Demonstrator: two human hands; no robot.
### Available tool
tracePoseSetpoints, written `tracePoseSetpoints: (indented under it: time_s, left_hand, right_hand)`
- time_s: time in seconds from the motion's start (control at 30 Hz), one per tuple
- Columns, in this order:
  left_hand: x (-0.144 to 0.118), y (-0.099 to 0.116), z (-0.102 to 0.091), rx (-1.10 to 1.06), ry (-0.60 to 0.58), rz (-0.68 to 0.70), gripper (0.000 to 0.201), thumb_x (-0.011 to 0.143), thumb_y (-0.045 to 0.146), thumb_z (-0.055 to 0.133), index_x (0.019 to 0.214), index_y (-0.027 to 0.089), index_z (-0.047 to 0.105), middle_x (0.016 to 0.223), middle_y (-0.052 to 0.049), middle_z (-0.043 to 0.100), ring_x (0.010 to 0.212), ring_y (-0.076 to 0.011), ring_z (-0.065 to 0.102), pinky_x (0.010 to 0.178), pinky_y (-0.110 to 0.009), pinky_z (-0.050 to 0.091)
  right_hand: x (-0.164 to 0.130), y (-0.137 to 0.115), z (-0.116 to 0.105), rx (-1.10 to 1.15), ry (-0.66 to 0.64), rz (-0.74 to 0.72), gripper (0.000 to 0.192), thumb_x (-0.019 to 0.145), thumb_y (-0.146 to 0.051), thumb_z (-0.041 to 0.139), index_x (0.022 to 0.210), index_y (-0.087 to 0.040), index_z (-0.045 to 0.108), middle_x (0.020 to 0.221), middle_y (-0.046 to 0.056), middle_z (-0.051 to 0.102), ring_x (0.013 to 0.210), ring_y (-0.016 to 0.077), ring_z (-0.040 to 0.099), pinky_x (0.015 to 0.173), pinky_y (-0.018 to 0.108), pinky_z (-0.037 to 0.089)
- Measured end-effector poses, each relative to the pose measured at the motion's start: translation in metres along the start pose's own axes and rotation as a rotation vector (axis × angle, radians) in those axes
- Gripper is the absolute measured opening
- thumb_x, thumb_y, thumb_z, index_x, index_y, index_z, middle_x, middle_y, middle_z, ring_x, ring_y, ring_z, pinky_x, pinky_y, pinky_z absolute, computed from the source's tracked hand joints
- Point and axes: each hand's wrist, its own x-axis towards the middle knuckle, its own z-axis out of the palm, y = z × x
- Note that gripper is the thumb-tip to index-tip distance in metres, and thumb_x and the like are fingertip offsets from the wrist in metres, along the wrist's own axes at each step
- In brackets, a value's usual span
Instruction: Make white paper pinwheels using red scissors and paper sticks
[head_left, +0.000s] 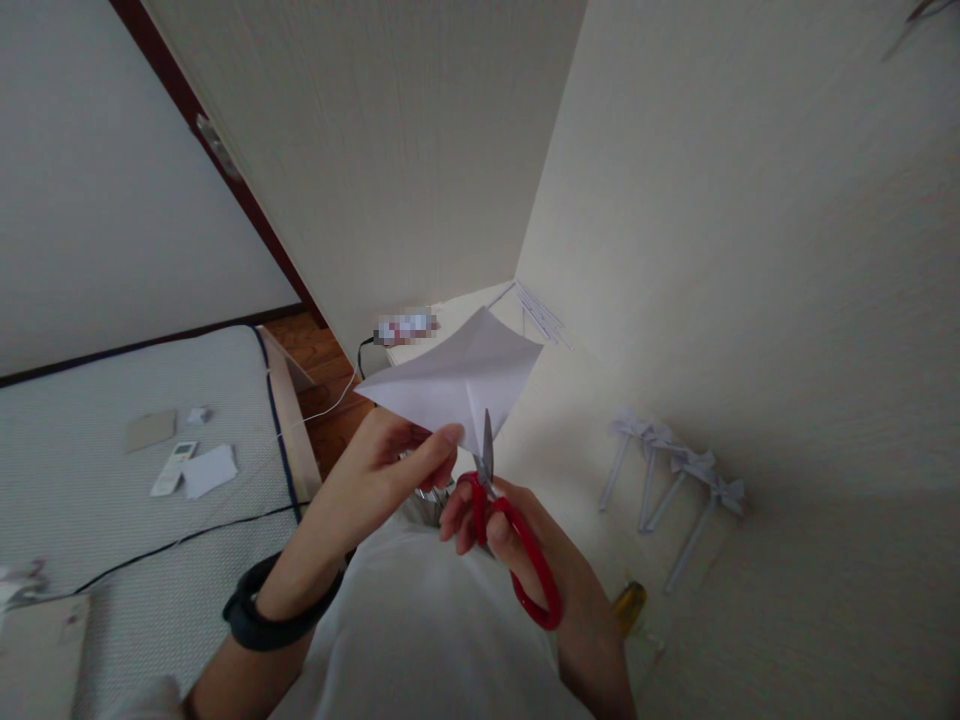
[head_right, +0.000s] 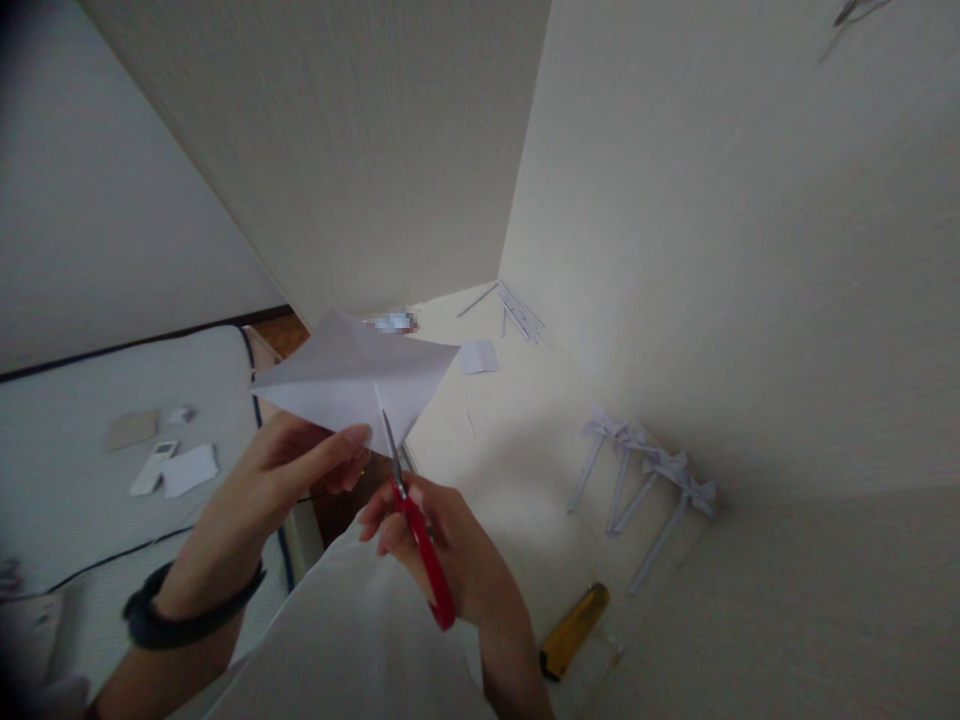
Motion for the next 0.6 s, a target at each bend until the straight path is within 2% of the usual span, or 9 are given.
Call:
tracePoseSetpoints:
  time_s: [0.1,0.3,0.6]
  left_hand:
    - [-0.0004,0.0004,0.0001,0.010,0.005,0.009,0.029,0.083,0.028,0.058,0.057,0.018,0.053,0.048,0.006,0.050,0.046,-0.0065,0.045,0.042,-0.016,0.034]
    - [-0.0009,0.0007,-0.0004,0.035,-0.003,0.022,0.032,0.084,0.028,0.058,0.055,0.017,0.053,0.048,0.006,0.050,0.045,-0.0063,0.045,0.042,-0.016,0.034]
    - [0.0016,-0.0037,-0.0031,0.077,-0.057,0.039,0.037,0.085,0.031,0.057,0.051,0.017,0.053,0.046,0.004,0.051,0.044,-0.0068,0.044,0.041,-0.017,0.032]
  right_hand:
    - [-0.0003,0.0006,0.0011,0.024,0.011,-0.003,0.061,0.083,-0.077,0.047,0.078,-0.018,0.062,0.088,0.007,0.066,0.079,0.0183,0.060,0.071,0.030,0.045]
    - [-0.0008,0.0013,0.0021,-0.006,0.020,0.007,0.059,0.086,-0.074,0.045,0.085,-0.018,0.063,0.084,0.006,0.064,0.072,0.0166,0.057,0.067,0.030,0.045]
    - [0.0035,-0.0052,0.0048,-0.044,0.038,0.025,0.058,0.086,-0.074,0.047,0.065,-0.021,0.051,0.069,0.002,0.058,0.064,0.0152,0.054,0.062,0.029,0.046]
